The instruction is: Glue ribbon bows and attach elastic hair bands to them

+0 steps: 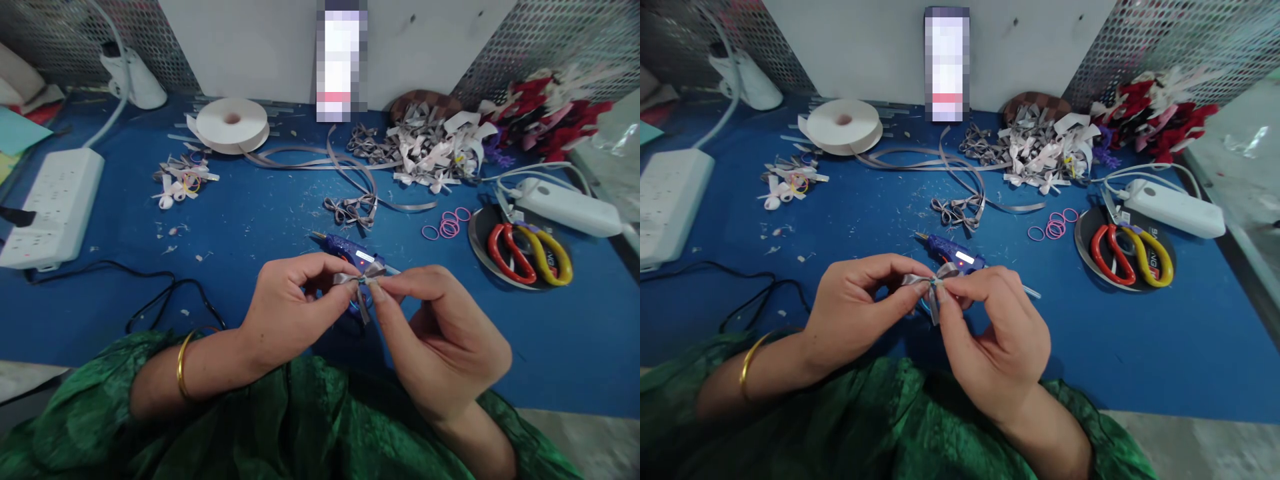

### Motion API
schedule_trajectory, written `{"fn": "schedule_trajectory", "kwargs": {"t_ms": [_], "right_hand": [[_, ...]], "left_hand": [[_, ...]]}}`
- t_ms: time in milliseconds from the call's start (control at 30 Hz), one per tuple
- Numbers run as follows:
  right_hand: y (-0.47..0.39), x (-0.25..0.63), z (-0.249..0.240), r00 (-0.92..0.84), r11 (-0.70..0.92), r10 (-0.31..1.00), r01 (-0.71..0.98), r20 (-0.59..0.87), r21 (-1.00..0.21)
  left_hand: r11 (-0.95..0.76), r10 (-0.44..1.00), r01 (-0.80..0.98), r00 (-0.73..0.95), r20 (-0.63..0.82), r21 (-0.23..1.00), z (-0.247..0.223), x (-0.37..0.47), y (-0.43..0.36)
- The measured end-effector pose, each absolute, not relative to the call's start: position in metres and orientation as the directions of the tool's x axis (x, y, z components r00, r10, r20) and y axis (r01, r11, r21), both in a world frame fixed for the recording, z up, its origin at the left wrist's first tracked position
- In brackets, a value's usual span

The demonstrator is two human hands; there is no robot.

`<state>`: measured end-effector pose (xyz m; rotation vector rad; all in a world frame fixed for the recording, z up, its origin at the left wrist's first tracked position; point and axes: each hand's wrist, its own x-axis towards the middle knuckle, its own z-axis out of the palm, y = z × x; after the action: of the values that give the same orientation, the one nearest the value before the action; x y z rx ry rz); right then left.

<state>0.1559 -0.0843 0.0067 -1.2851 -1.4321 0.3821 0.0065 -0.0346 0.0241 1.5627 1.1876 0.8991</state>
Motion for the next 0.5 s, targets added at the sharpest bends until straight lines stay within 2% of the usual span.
{"fn": "schedule_trajectory", "kwargs": {"t_ms": [133,333,500], "right_hand": [[-0.0839,0.1557,0.0070,0.220,0.340,0.856,0.443,0.468,-0.830],[-0.0816,0.1533,0.0077,0.322,0.331,0.849,0.294,0.419,-0.897],[-0.0824,0.1537,0.0063,0.292,0.340,0.843,0.361,0.451,-0.868]], "left_hand": [[-0.067,0.966,0.253,0.257,0.000,0.965,0.0248,0.0069,-0.0342],[0.085,0.956,0.153,0.267,-0.124,0.985,0.0263,0.0071,-0.0325],[0.084,0.956,0.149,0.265,-0.122,0.985,0.0262,0.0077,-0.0314]]}}
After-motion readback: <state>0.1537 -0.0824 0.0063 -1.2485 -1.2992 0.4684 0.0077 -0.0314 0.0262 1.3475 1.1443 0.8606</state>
